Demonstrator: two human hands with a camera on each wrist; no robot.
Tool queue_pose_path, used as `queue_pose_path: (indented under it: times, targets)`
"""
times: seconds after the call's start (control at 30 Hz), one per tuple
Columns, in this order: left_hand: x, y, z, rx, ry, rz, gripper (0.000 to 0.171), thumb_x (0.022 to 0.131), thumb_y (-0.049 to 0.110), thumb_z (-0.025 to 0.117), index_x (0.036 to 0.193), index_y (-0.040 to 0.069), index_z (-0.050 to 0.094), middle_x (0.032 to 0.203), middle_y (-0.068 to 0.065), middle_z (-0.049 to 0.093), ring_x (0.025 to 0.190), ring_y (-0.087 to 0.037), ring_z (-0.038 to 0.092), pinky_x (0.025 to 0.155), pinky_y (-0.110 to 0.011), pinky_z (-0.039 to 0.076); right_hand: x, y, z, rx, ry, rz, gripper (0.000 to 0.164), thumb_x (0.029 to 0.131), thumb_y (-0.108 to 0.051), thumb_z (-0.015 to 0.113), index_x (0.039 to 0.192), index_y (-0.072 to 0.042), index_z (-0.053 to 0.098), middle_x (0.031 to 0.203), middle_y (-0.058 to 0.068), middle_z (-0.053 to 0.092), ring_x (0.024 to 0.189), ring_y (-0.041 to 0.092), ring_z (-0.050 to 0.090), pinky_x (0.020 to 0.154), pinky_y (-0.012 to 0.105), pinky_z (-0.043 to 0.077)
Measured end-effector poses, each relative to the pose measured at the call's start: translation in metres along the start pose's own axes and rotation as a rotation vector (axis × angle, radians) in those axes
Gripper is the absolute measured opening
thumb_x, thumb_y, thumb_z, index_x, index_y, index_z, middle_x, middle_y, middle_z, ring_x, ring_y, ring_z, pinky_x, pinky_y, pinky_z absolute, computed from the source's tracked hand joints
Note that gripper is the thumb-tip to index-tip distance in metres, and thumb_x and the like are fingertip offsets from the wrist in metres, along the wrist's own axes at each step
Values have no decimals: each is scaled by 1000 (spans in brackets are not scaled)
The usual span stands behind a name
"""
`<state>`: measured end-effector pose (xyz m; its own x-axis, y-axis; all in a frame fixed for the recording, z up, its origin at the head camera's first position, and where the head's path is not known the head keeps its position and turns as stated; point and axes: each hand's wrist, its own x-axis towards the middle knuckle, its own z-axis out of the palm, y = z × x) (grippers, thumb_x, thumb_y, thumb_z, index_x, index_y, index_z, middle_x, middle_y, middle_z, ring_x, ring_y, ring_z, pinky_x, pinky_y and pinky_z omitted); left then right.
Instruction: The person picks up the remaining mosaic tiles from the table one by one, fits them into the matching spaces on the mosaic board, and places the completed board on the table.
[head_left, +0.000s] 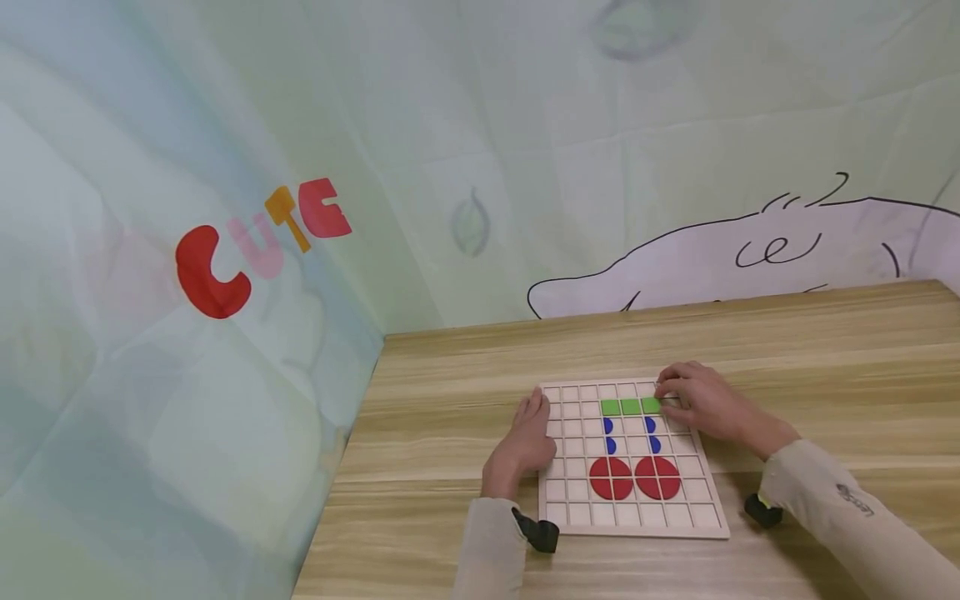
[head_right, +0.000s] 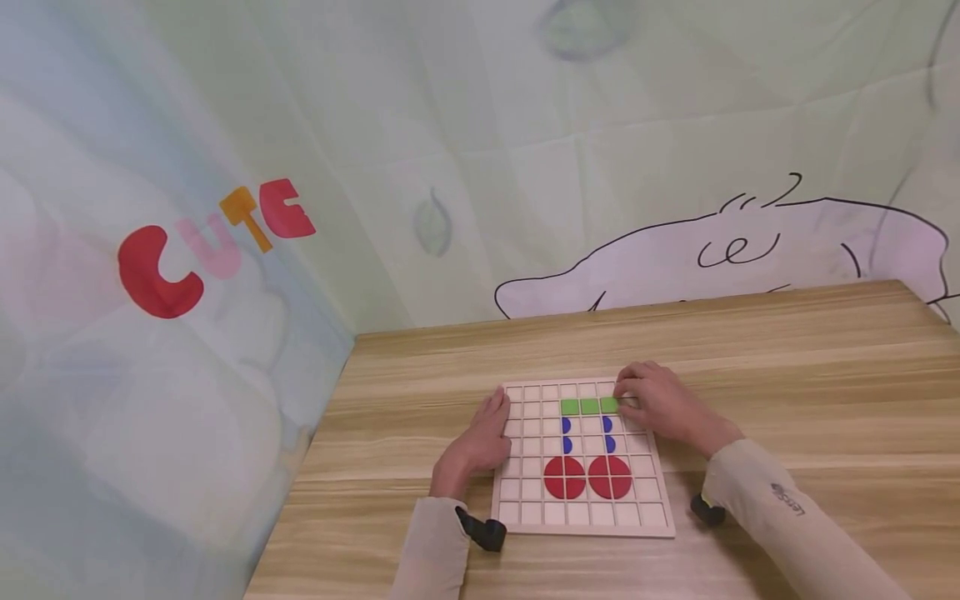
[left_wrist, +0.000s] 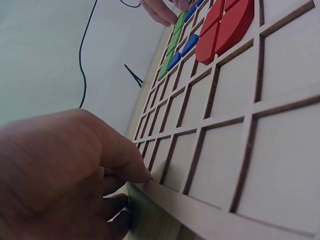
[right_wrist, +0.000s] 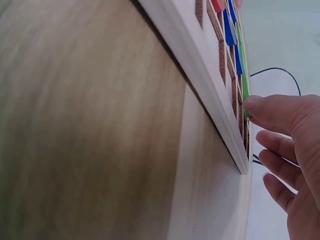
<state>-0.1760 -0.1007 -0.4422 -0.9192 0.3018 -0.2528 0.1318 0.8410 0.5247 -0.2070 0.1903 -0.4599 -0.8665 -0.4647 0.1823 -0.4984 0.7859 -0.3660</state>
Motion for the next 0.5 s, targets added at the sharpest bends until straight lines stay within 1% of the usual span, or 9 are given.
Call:
queue_pose_path:
  times: [0.5]
  targets:
    - [0,0,0,0,2,11,68,83,-1,38,146,-1,15,155,-9,2,141,-26,-1,113,-39,9,-3,0,1,-9,27,-25,18,81,-20,69,98,-13,70,109,10,59,106,31,51,91,52,40]
